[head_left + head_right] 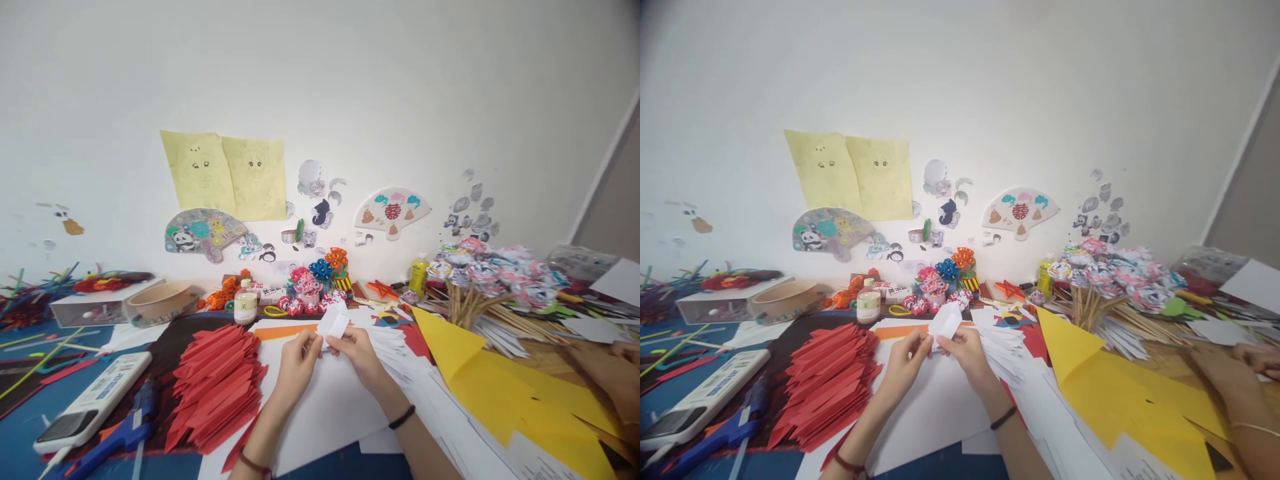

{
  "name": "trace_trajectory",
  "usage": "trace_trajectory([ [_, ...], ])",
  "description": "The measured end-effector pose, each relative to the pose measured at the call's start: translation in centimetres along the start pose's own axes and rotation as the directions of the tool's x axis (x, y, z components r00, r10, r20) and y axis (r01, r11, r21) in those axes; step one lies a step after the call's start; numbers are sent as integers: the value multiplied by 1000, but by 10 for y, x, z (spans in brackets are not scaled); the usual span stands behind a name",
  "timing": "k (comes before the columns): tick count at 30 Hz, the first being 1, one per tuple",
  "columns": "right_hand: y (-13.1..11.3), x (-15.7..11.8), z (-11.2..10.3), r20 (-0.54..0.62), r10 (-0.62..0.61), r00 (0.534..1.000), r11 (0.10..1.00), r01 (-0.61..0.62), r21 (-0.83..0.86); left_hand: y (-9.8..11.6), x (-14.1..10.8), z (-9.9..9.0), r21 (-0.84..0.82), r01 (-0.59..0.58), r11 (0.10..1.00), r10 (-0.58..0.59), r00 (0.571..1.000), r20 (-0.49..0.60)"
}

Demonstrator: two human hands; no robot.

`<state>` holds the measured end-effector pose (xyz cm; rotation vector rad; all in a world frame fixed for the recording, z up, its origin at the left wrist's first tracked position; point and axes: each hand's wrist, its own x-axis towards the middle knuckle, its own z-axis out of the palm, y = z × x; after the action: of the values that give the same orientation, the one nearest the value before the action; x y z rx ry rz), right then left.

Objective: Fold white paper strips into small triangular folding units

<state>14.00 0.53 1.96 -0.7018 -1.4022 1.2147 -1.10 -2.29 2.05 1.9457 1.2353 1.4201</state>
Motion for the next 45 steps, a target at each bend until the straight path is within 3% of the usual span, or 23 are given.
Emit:
trace_trajectory([
  [4,4,1,1,-7,-5,1000,1000,5,6,1,-2,4,13,-5,1000,5,1000,30],
  [10,2,-1,8,-34,6,999,1000,-6,-8,-2,-2,4,113,-52,992,53,999,-2],
  [13,5,-1,10,-34,3,999,1000,-3,16,-4,-2,4,119,-18,993,21,999,-27],
  [18,8,0,8,36,58,998,998,-58,0,-5,1,-1,74,-17,997,20,999,-48],
  [21,1,3,-2,70,130,989,991,-127,-38,-9,3,-7,108,-33,994,34,999,-15],
  [25,-4,7,-23,5,79,997,997,-79,-10,-21,5,-18,184,19,983,-39,994,105],
  [27,1,10,-32,-30,67,997,990,-70,-120,-28,6,-21,185,48,981,-81,981,174],
  [32,19,13,-41,-105,50,993,958,-78,-276,-33,9,-24,188,82,979,-122,971,207],
  [36,19,8,-45,-56,81,995,955,-93,-281,-23,6,-24,240,87,967,-143,963,229],
  [41,18,-3,-55,150,209,966,944,-159,-289,-15,-9,-18,375,70,924,-175,952,253],
  [45,23,-11,-60,144,221,965,889,-138,-437,-16,-19,-11,446,34,894,-169,949,266],
])
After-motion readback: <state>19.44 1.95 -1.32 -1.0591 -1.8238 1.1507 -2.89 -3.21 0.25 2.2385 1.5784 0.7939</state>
